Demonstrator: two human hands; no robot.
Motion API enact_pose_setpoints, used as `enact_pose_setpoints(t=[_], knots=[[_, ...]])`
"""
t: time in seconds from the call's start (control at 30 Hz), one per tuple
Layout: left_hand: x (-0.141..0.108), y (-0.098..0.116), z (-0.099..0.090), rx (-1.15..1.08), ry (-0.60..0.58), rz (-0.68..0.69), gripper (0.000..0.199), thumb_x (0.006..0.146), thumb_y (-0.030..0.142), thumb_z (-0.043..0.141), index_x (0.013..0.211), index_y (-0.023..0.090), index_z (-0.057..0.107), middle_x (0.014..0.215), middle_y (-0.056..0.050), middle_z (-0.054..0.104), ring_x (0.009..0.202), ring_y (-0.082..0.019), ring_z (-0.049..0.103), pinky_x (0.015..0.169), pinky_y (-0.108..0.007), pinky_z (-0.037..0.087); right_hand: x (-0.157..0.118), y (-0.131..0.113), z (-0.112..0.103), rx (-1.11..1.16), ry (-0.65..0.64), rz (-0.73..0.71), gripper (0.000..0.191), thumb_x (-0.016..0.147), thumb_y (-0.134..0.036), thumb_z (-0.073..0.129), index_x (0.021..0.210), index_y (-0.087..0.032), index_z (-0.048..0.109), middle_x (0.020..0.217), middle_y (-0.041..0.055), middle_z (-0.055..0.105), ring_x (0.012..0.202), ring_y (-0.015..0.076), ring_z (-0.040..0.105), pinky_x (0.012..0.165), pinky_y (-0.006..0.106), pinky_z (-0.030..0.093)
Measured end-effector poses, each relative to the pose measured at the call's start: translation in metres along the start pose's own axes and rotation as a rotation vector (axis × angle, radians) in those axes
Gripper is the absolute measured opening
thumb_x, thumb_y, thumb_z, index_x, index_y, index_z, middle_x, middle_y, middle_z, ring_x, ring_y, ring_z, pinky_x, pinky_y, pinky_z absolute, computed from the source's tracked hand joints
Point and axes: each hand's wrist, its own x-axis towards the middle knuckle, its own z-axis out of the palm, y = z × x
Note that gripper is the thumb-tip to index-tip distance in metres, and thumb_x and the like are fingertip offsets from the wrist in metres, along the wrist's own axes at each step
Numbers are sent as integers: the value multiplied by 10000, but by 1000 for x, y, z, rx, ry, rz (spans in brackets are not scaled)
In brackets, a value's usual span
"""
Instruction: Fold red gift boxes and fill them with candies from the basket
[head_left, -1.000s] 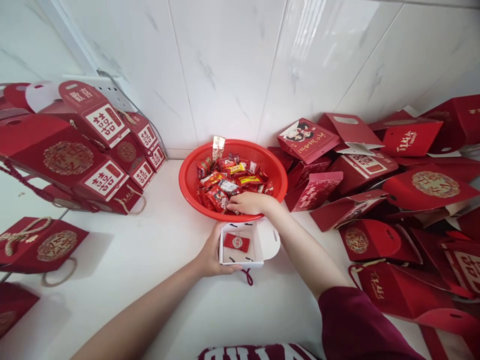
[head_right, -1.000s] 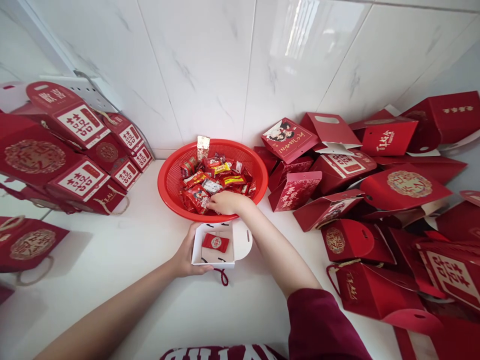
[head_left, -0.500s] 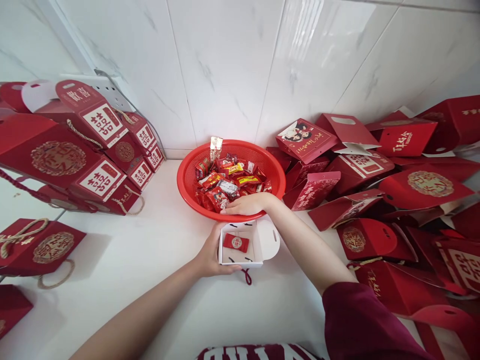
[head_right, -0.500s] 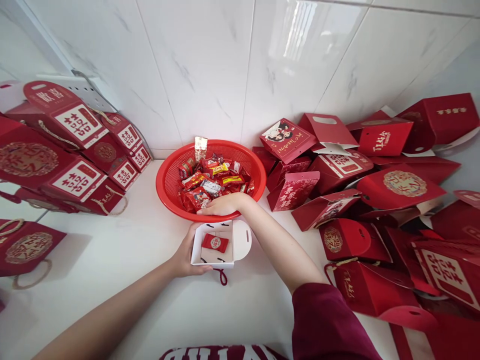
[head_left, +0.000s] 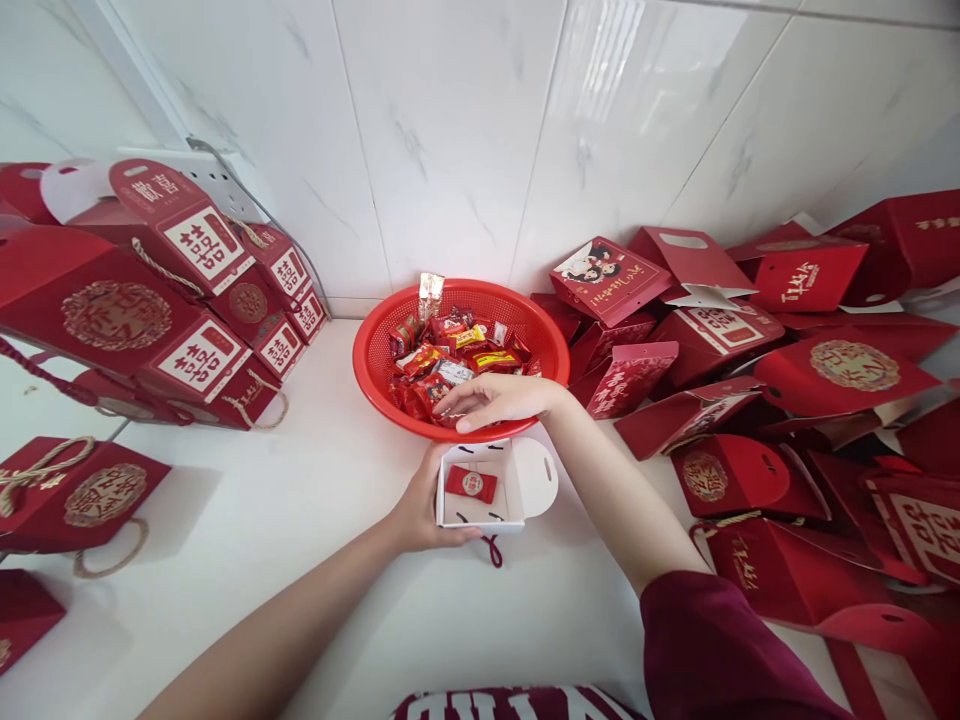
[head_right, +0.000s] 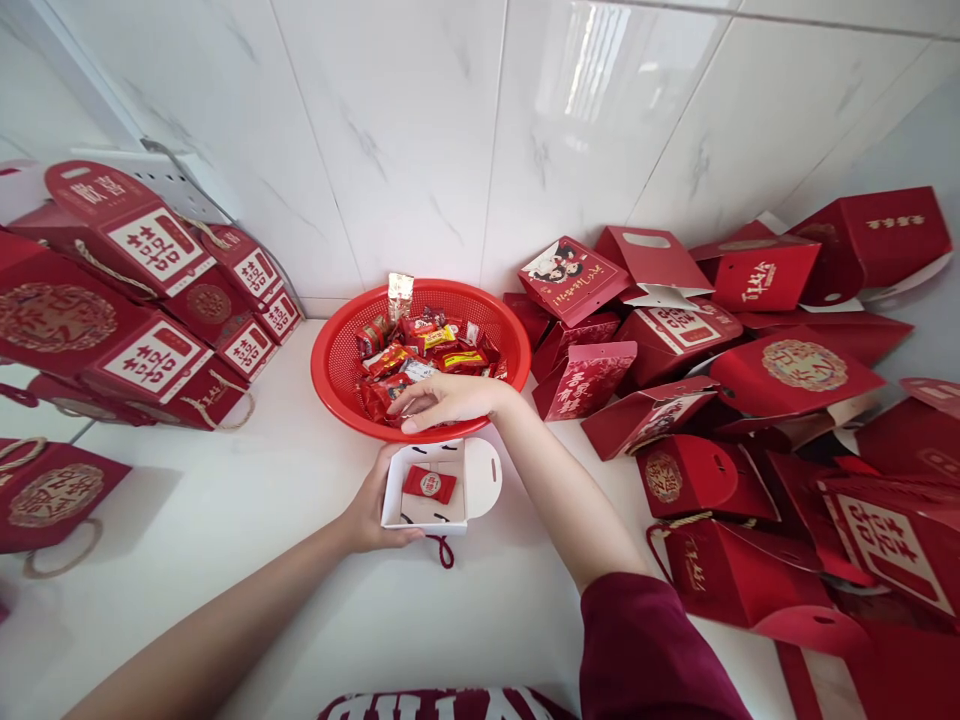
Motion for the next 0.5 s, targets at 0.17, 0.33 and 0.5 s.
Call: enact_pose_setpoints(t=[0.17, 0.33, 0.5], knots=[[0, -2, 0, 9, -12, 38, 942, 617, 402, 876, 1394, 235, 371, 1352, -157, 495, 1244, -386, 526, 1009, -543, 479, 1, 3, -3, 6, 105, -50, 374, 939, -318, 577, 1249, -139, 684, 1196, 82, 707, 1036, 184, 656, 901, 279, 498], [0, -2, 0, -12, -7, 31, 945, 626, 414, 870, 1404, 235, 364, 1354, -157, 489, 1251, -386, 519, 1023, -564, 462, 2, 7, 0, 50, 154, -45, 353, 923, -333, 595, 1222, -177, 700, 1175, 69, 716, 1011, 193, 667, 887, 307, 512], [-1, -5, 1, -9, -2, 4, 932, 603, 407, 880, 1377, 234, 389, 1337, -144, 489, 1238, -383, 520, 1015, -549, 468, -4, 9, 5, 294, 196, -62, 316, 877, -418, 668, 1078, -180, 722, 933, 46, 746, 822, 175, 694, 735, 285, 543]])
